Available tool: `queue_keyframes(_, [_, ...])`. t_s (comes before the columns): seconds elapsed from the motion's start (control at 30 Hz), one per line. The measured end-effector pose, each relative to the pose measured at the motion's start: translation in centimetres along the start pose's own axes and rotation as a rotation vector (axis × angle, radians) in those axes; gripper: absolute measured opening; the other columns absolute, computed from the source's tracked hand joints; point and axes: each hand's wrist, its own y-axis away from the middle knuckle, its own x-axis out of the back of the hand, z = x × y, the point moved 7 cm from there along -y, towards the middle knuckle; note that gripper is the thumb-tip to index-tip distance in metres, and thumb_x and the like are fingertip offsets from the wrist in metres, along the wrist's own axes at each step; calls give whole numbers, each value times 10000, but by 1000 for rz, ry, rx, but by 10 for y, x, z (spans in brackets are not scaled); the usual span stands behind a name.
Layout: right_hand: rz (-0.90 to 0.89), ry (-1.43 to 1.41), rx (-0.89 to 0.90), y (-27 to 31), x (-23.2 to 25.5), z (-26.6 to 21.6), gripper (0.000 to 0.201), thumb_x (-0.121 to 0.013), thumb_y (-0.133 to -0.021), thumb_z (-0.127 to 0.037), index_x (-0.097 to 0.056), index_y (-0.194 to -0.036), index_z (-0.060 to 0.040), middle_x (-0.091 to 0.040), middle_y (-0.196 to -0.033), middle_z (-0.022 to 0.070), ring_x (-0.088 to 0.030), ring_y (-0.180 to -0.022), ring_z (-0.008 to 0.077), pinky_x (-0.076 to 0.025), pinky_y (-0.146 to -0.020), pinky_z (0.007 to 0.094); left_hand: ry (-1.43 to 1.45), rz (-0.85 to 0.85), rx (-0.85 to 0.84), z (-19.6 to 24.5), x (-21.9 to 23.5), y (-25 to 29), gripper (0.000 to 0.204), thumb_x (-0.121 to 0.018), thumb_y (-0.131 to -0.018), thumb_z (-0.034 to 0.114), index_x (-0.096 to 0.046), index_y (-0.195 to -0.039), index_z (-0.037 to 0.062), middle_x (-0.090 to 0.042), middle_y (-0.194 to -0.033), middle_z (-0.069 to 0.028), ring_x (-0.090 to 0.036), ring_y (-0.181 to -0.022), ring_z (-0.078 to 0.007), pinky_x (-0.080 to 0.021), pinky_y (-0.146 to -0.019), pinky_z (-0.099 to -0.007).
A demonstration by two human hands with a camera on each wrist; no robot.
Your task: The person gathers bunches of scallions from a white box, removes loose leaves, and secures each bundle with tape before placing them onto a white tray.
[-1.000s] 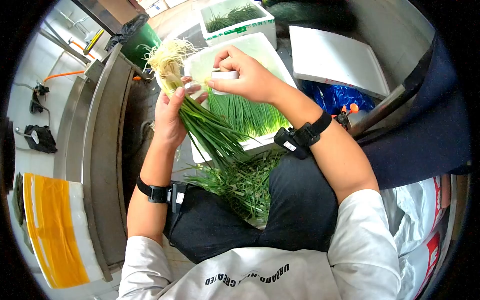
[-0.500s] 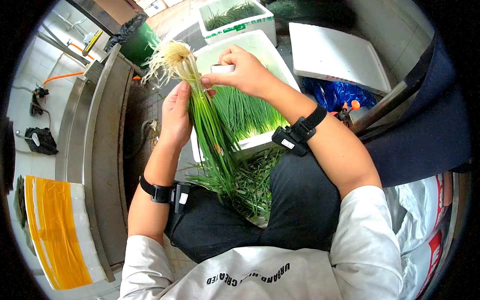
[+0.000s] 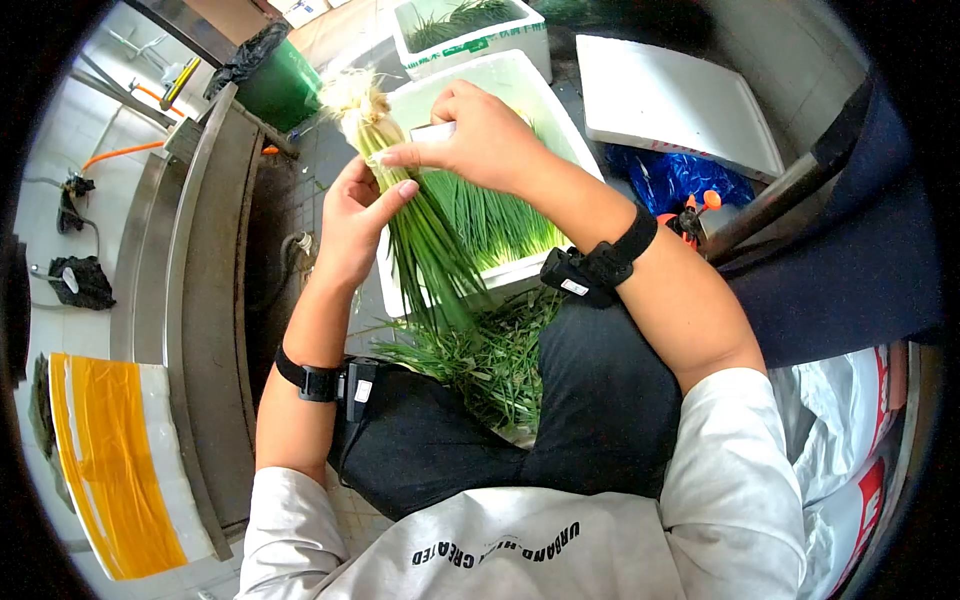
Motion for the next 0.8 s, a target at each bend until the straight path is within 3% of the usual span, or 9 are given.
queue_keyframes(0.07, [-58, -248, -16, -3, -1, 8, 448, -822, -754, -329, -530, -615, -20, -523, -910, 46, -506, -773, 121, -405, -666, 268, 25, 63, -38, -1, 3, 0, 381, -683, -884, 95, -529, -1211, -23, -631, -1171, -111, -618, -1022, -146, -494, -905, -288])
queue_keyframes(0.3, [-93, -213, 21, -6, 0, 24, 414, -807, -781, -311, -541, -628, -31, -534, -908, 34, -503, -773, 111, -399, -663, 254, 50, 98, -10, -5, 9, -1, 357, -609, -939, 123, -516, -1241, -44, -661, -1125, -134, -644, -1021, -170, -496, -922, -298])
queue_keyframes(0.47, [-1, -125, -60, -7, -5, 28, 453, -835, -741, -354, -539, -630, -30, -515, -840, 36, -501, -748, 120, -409, -651, 268, 113, 26, 19, -4, 0, 0, 417, -617, -932, 126, -497, -1303, -24, -625, -1142, -81, -602, -1009, -129, -479, -896, -275])
queue_keyframes(0.53, [21, -101, -47, -6, -8, 21, 463, -844, -726, -367, -540, -627, -31, -511, -828, 38, -501, -744, 121, -412, -648, 272, -136, -18, -22, 2, -9, 3, 448, -675, -895, 123, -505, -1283, -21, -613, -1118, -54, -580, -983, -102, -469, -865, -257])
queue_keyframes(0.57, [43, -76, -35, -4, -8, 15, 474, -853, -712, -379, -541, -624, -32, -507, -816, 40, -502, -740, 122, -414, -646, 277, -164, 13, -14, -1, -9, 1, 455, -724, -857, 115, -531, -1247, -16, -604, -1073, -37, -566, -962, -90, -462, -840, -248])
queue_keyframes(0.7, [67, -39, 26, -1, -9, 5, 451, -851, -713, -380, -574, -671, -27, -507, -818, 42, -510, -732, 124, -416, -636, 272, -267, 106, -4, -6, -5, 0, 365, -711, -867, 92, -574, -1189, -14, -604, -983, -8, -584, -938, -90, -469, -839, -243])
queue_keyframes(0.8, [-34, -125, 52, -2, -9, 10, 412, -808, -766, -377, -611, -759, -15, -548, -807, 40, -527, -707, 117, -418, -610, 257, -185, 174, -66, -4, 2, -1, 334, -690, -880, 70, -568, -1178, -18, -620, -944, -4, -601, -944, -97, -481, -845, -254])
